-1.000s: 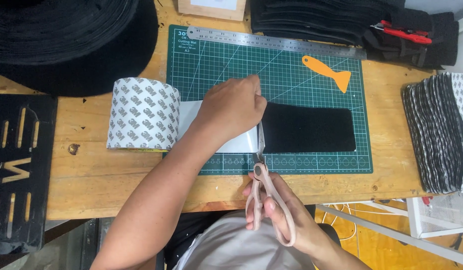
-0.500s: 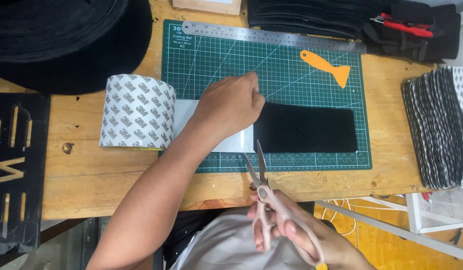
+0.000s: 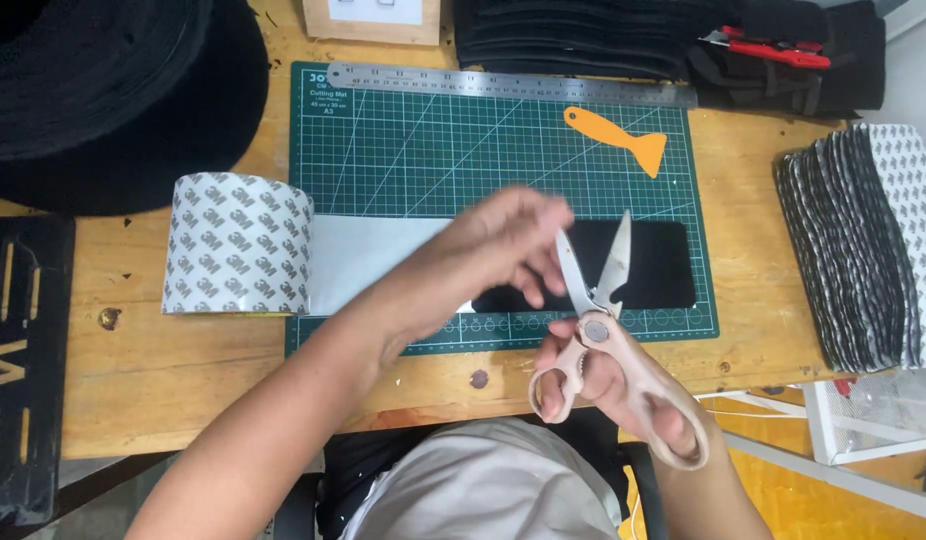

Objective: The person applies double-sided adhesive tape to a black foam sheet on a cutting mat. They use an orange plastic squeegee to smooth the tape and then trim the excess tape with scissors. Finally, they flip the foam sheet to show the adhesive side.

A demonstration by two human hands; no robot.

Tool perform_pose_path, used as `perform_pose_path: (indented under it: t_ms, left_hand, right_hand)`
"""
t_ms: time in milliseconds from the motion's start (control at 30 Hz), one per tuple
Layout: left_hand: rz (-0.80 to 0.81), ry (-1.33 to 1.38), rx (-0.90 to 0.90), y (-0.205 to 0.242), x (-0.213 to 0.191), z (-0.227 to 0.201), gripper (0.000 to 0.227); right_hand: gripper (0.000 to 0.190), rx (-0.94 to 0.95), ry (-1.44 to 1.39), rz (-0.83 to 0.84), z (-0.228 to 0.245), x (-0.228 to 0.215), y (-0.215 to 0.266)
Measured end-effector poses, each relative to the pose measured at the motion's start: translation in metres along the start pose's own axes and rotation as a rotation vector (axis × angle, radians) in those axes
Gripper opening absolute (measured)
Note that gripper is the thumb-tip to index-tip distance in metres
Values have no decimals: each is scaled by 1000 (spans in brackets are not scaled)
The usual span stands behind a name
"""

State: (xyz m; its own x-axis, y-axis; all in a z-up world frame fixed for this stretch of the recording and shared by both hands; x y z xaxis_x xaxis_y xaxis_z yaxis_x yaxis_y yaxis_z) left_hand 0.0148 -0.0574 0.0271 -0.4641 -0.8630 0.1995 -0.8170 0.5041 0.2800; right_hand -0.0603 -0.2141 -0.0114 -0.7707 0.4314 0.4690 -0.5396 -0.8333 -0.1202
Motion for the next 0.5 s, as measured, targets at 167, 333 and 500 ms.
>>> perform_pose_path:
  t_ms: [167, 333, 500]
  left_hand:
    - [91, 165, 113, 4, 23, 29, 28]
    - [149, 282, 229, -4, 34, 42, 13]
    - [115, 145, 191, -10, 36, 45, 8]
  right_hand:
    - [97, 41, 32, -9, 1, 1, 4]
    - [97, 64, 38, -75, 5, 4, 9]
    - [93, 63, 56, -85, 8, 5, 14]
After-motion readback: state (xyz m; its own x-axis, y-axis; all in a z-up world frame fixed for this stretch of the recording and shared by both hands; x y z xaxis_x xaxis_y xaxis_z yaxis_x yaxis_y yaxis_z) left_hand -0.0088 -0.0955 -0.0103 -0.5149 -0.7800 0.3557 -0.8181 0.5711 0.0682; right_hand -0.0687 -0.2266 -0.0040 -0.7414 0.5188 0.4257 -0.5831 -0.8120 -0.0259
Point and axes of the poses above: each hand's wrist, its own y-axis away from the middle knuckle, its own x-axis out of the palm, z = x × y, the point moved 7 cm from there along -y, towards the middle knuckle, and after that the axes turned 6 degrees about x, right-handed, at the moved point
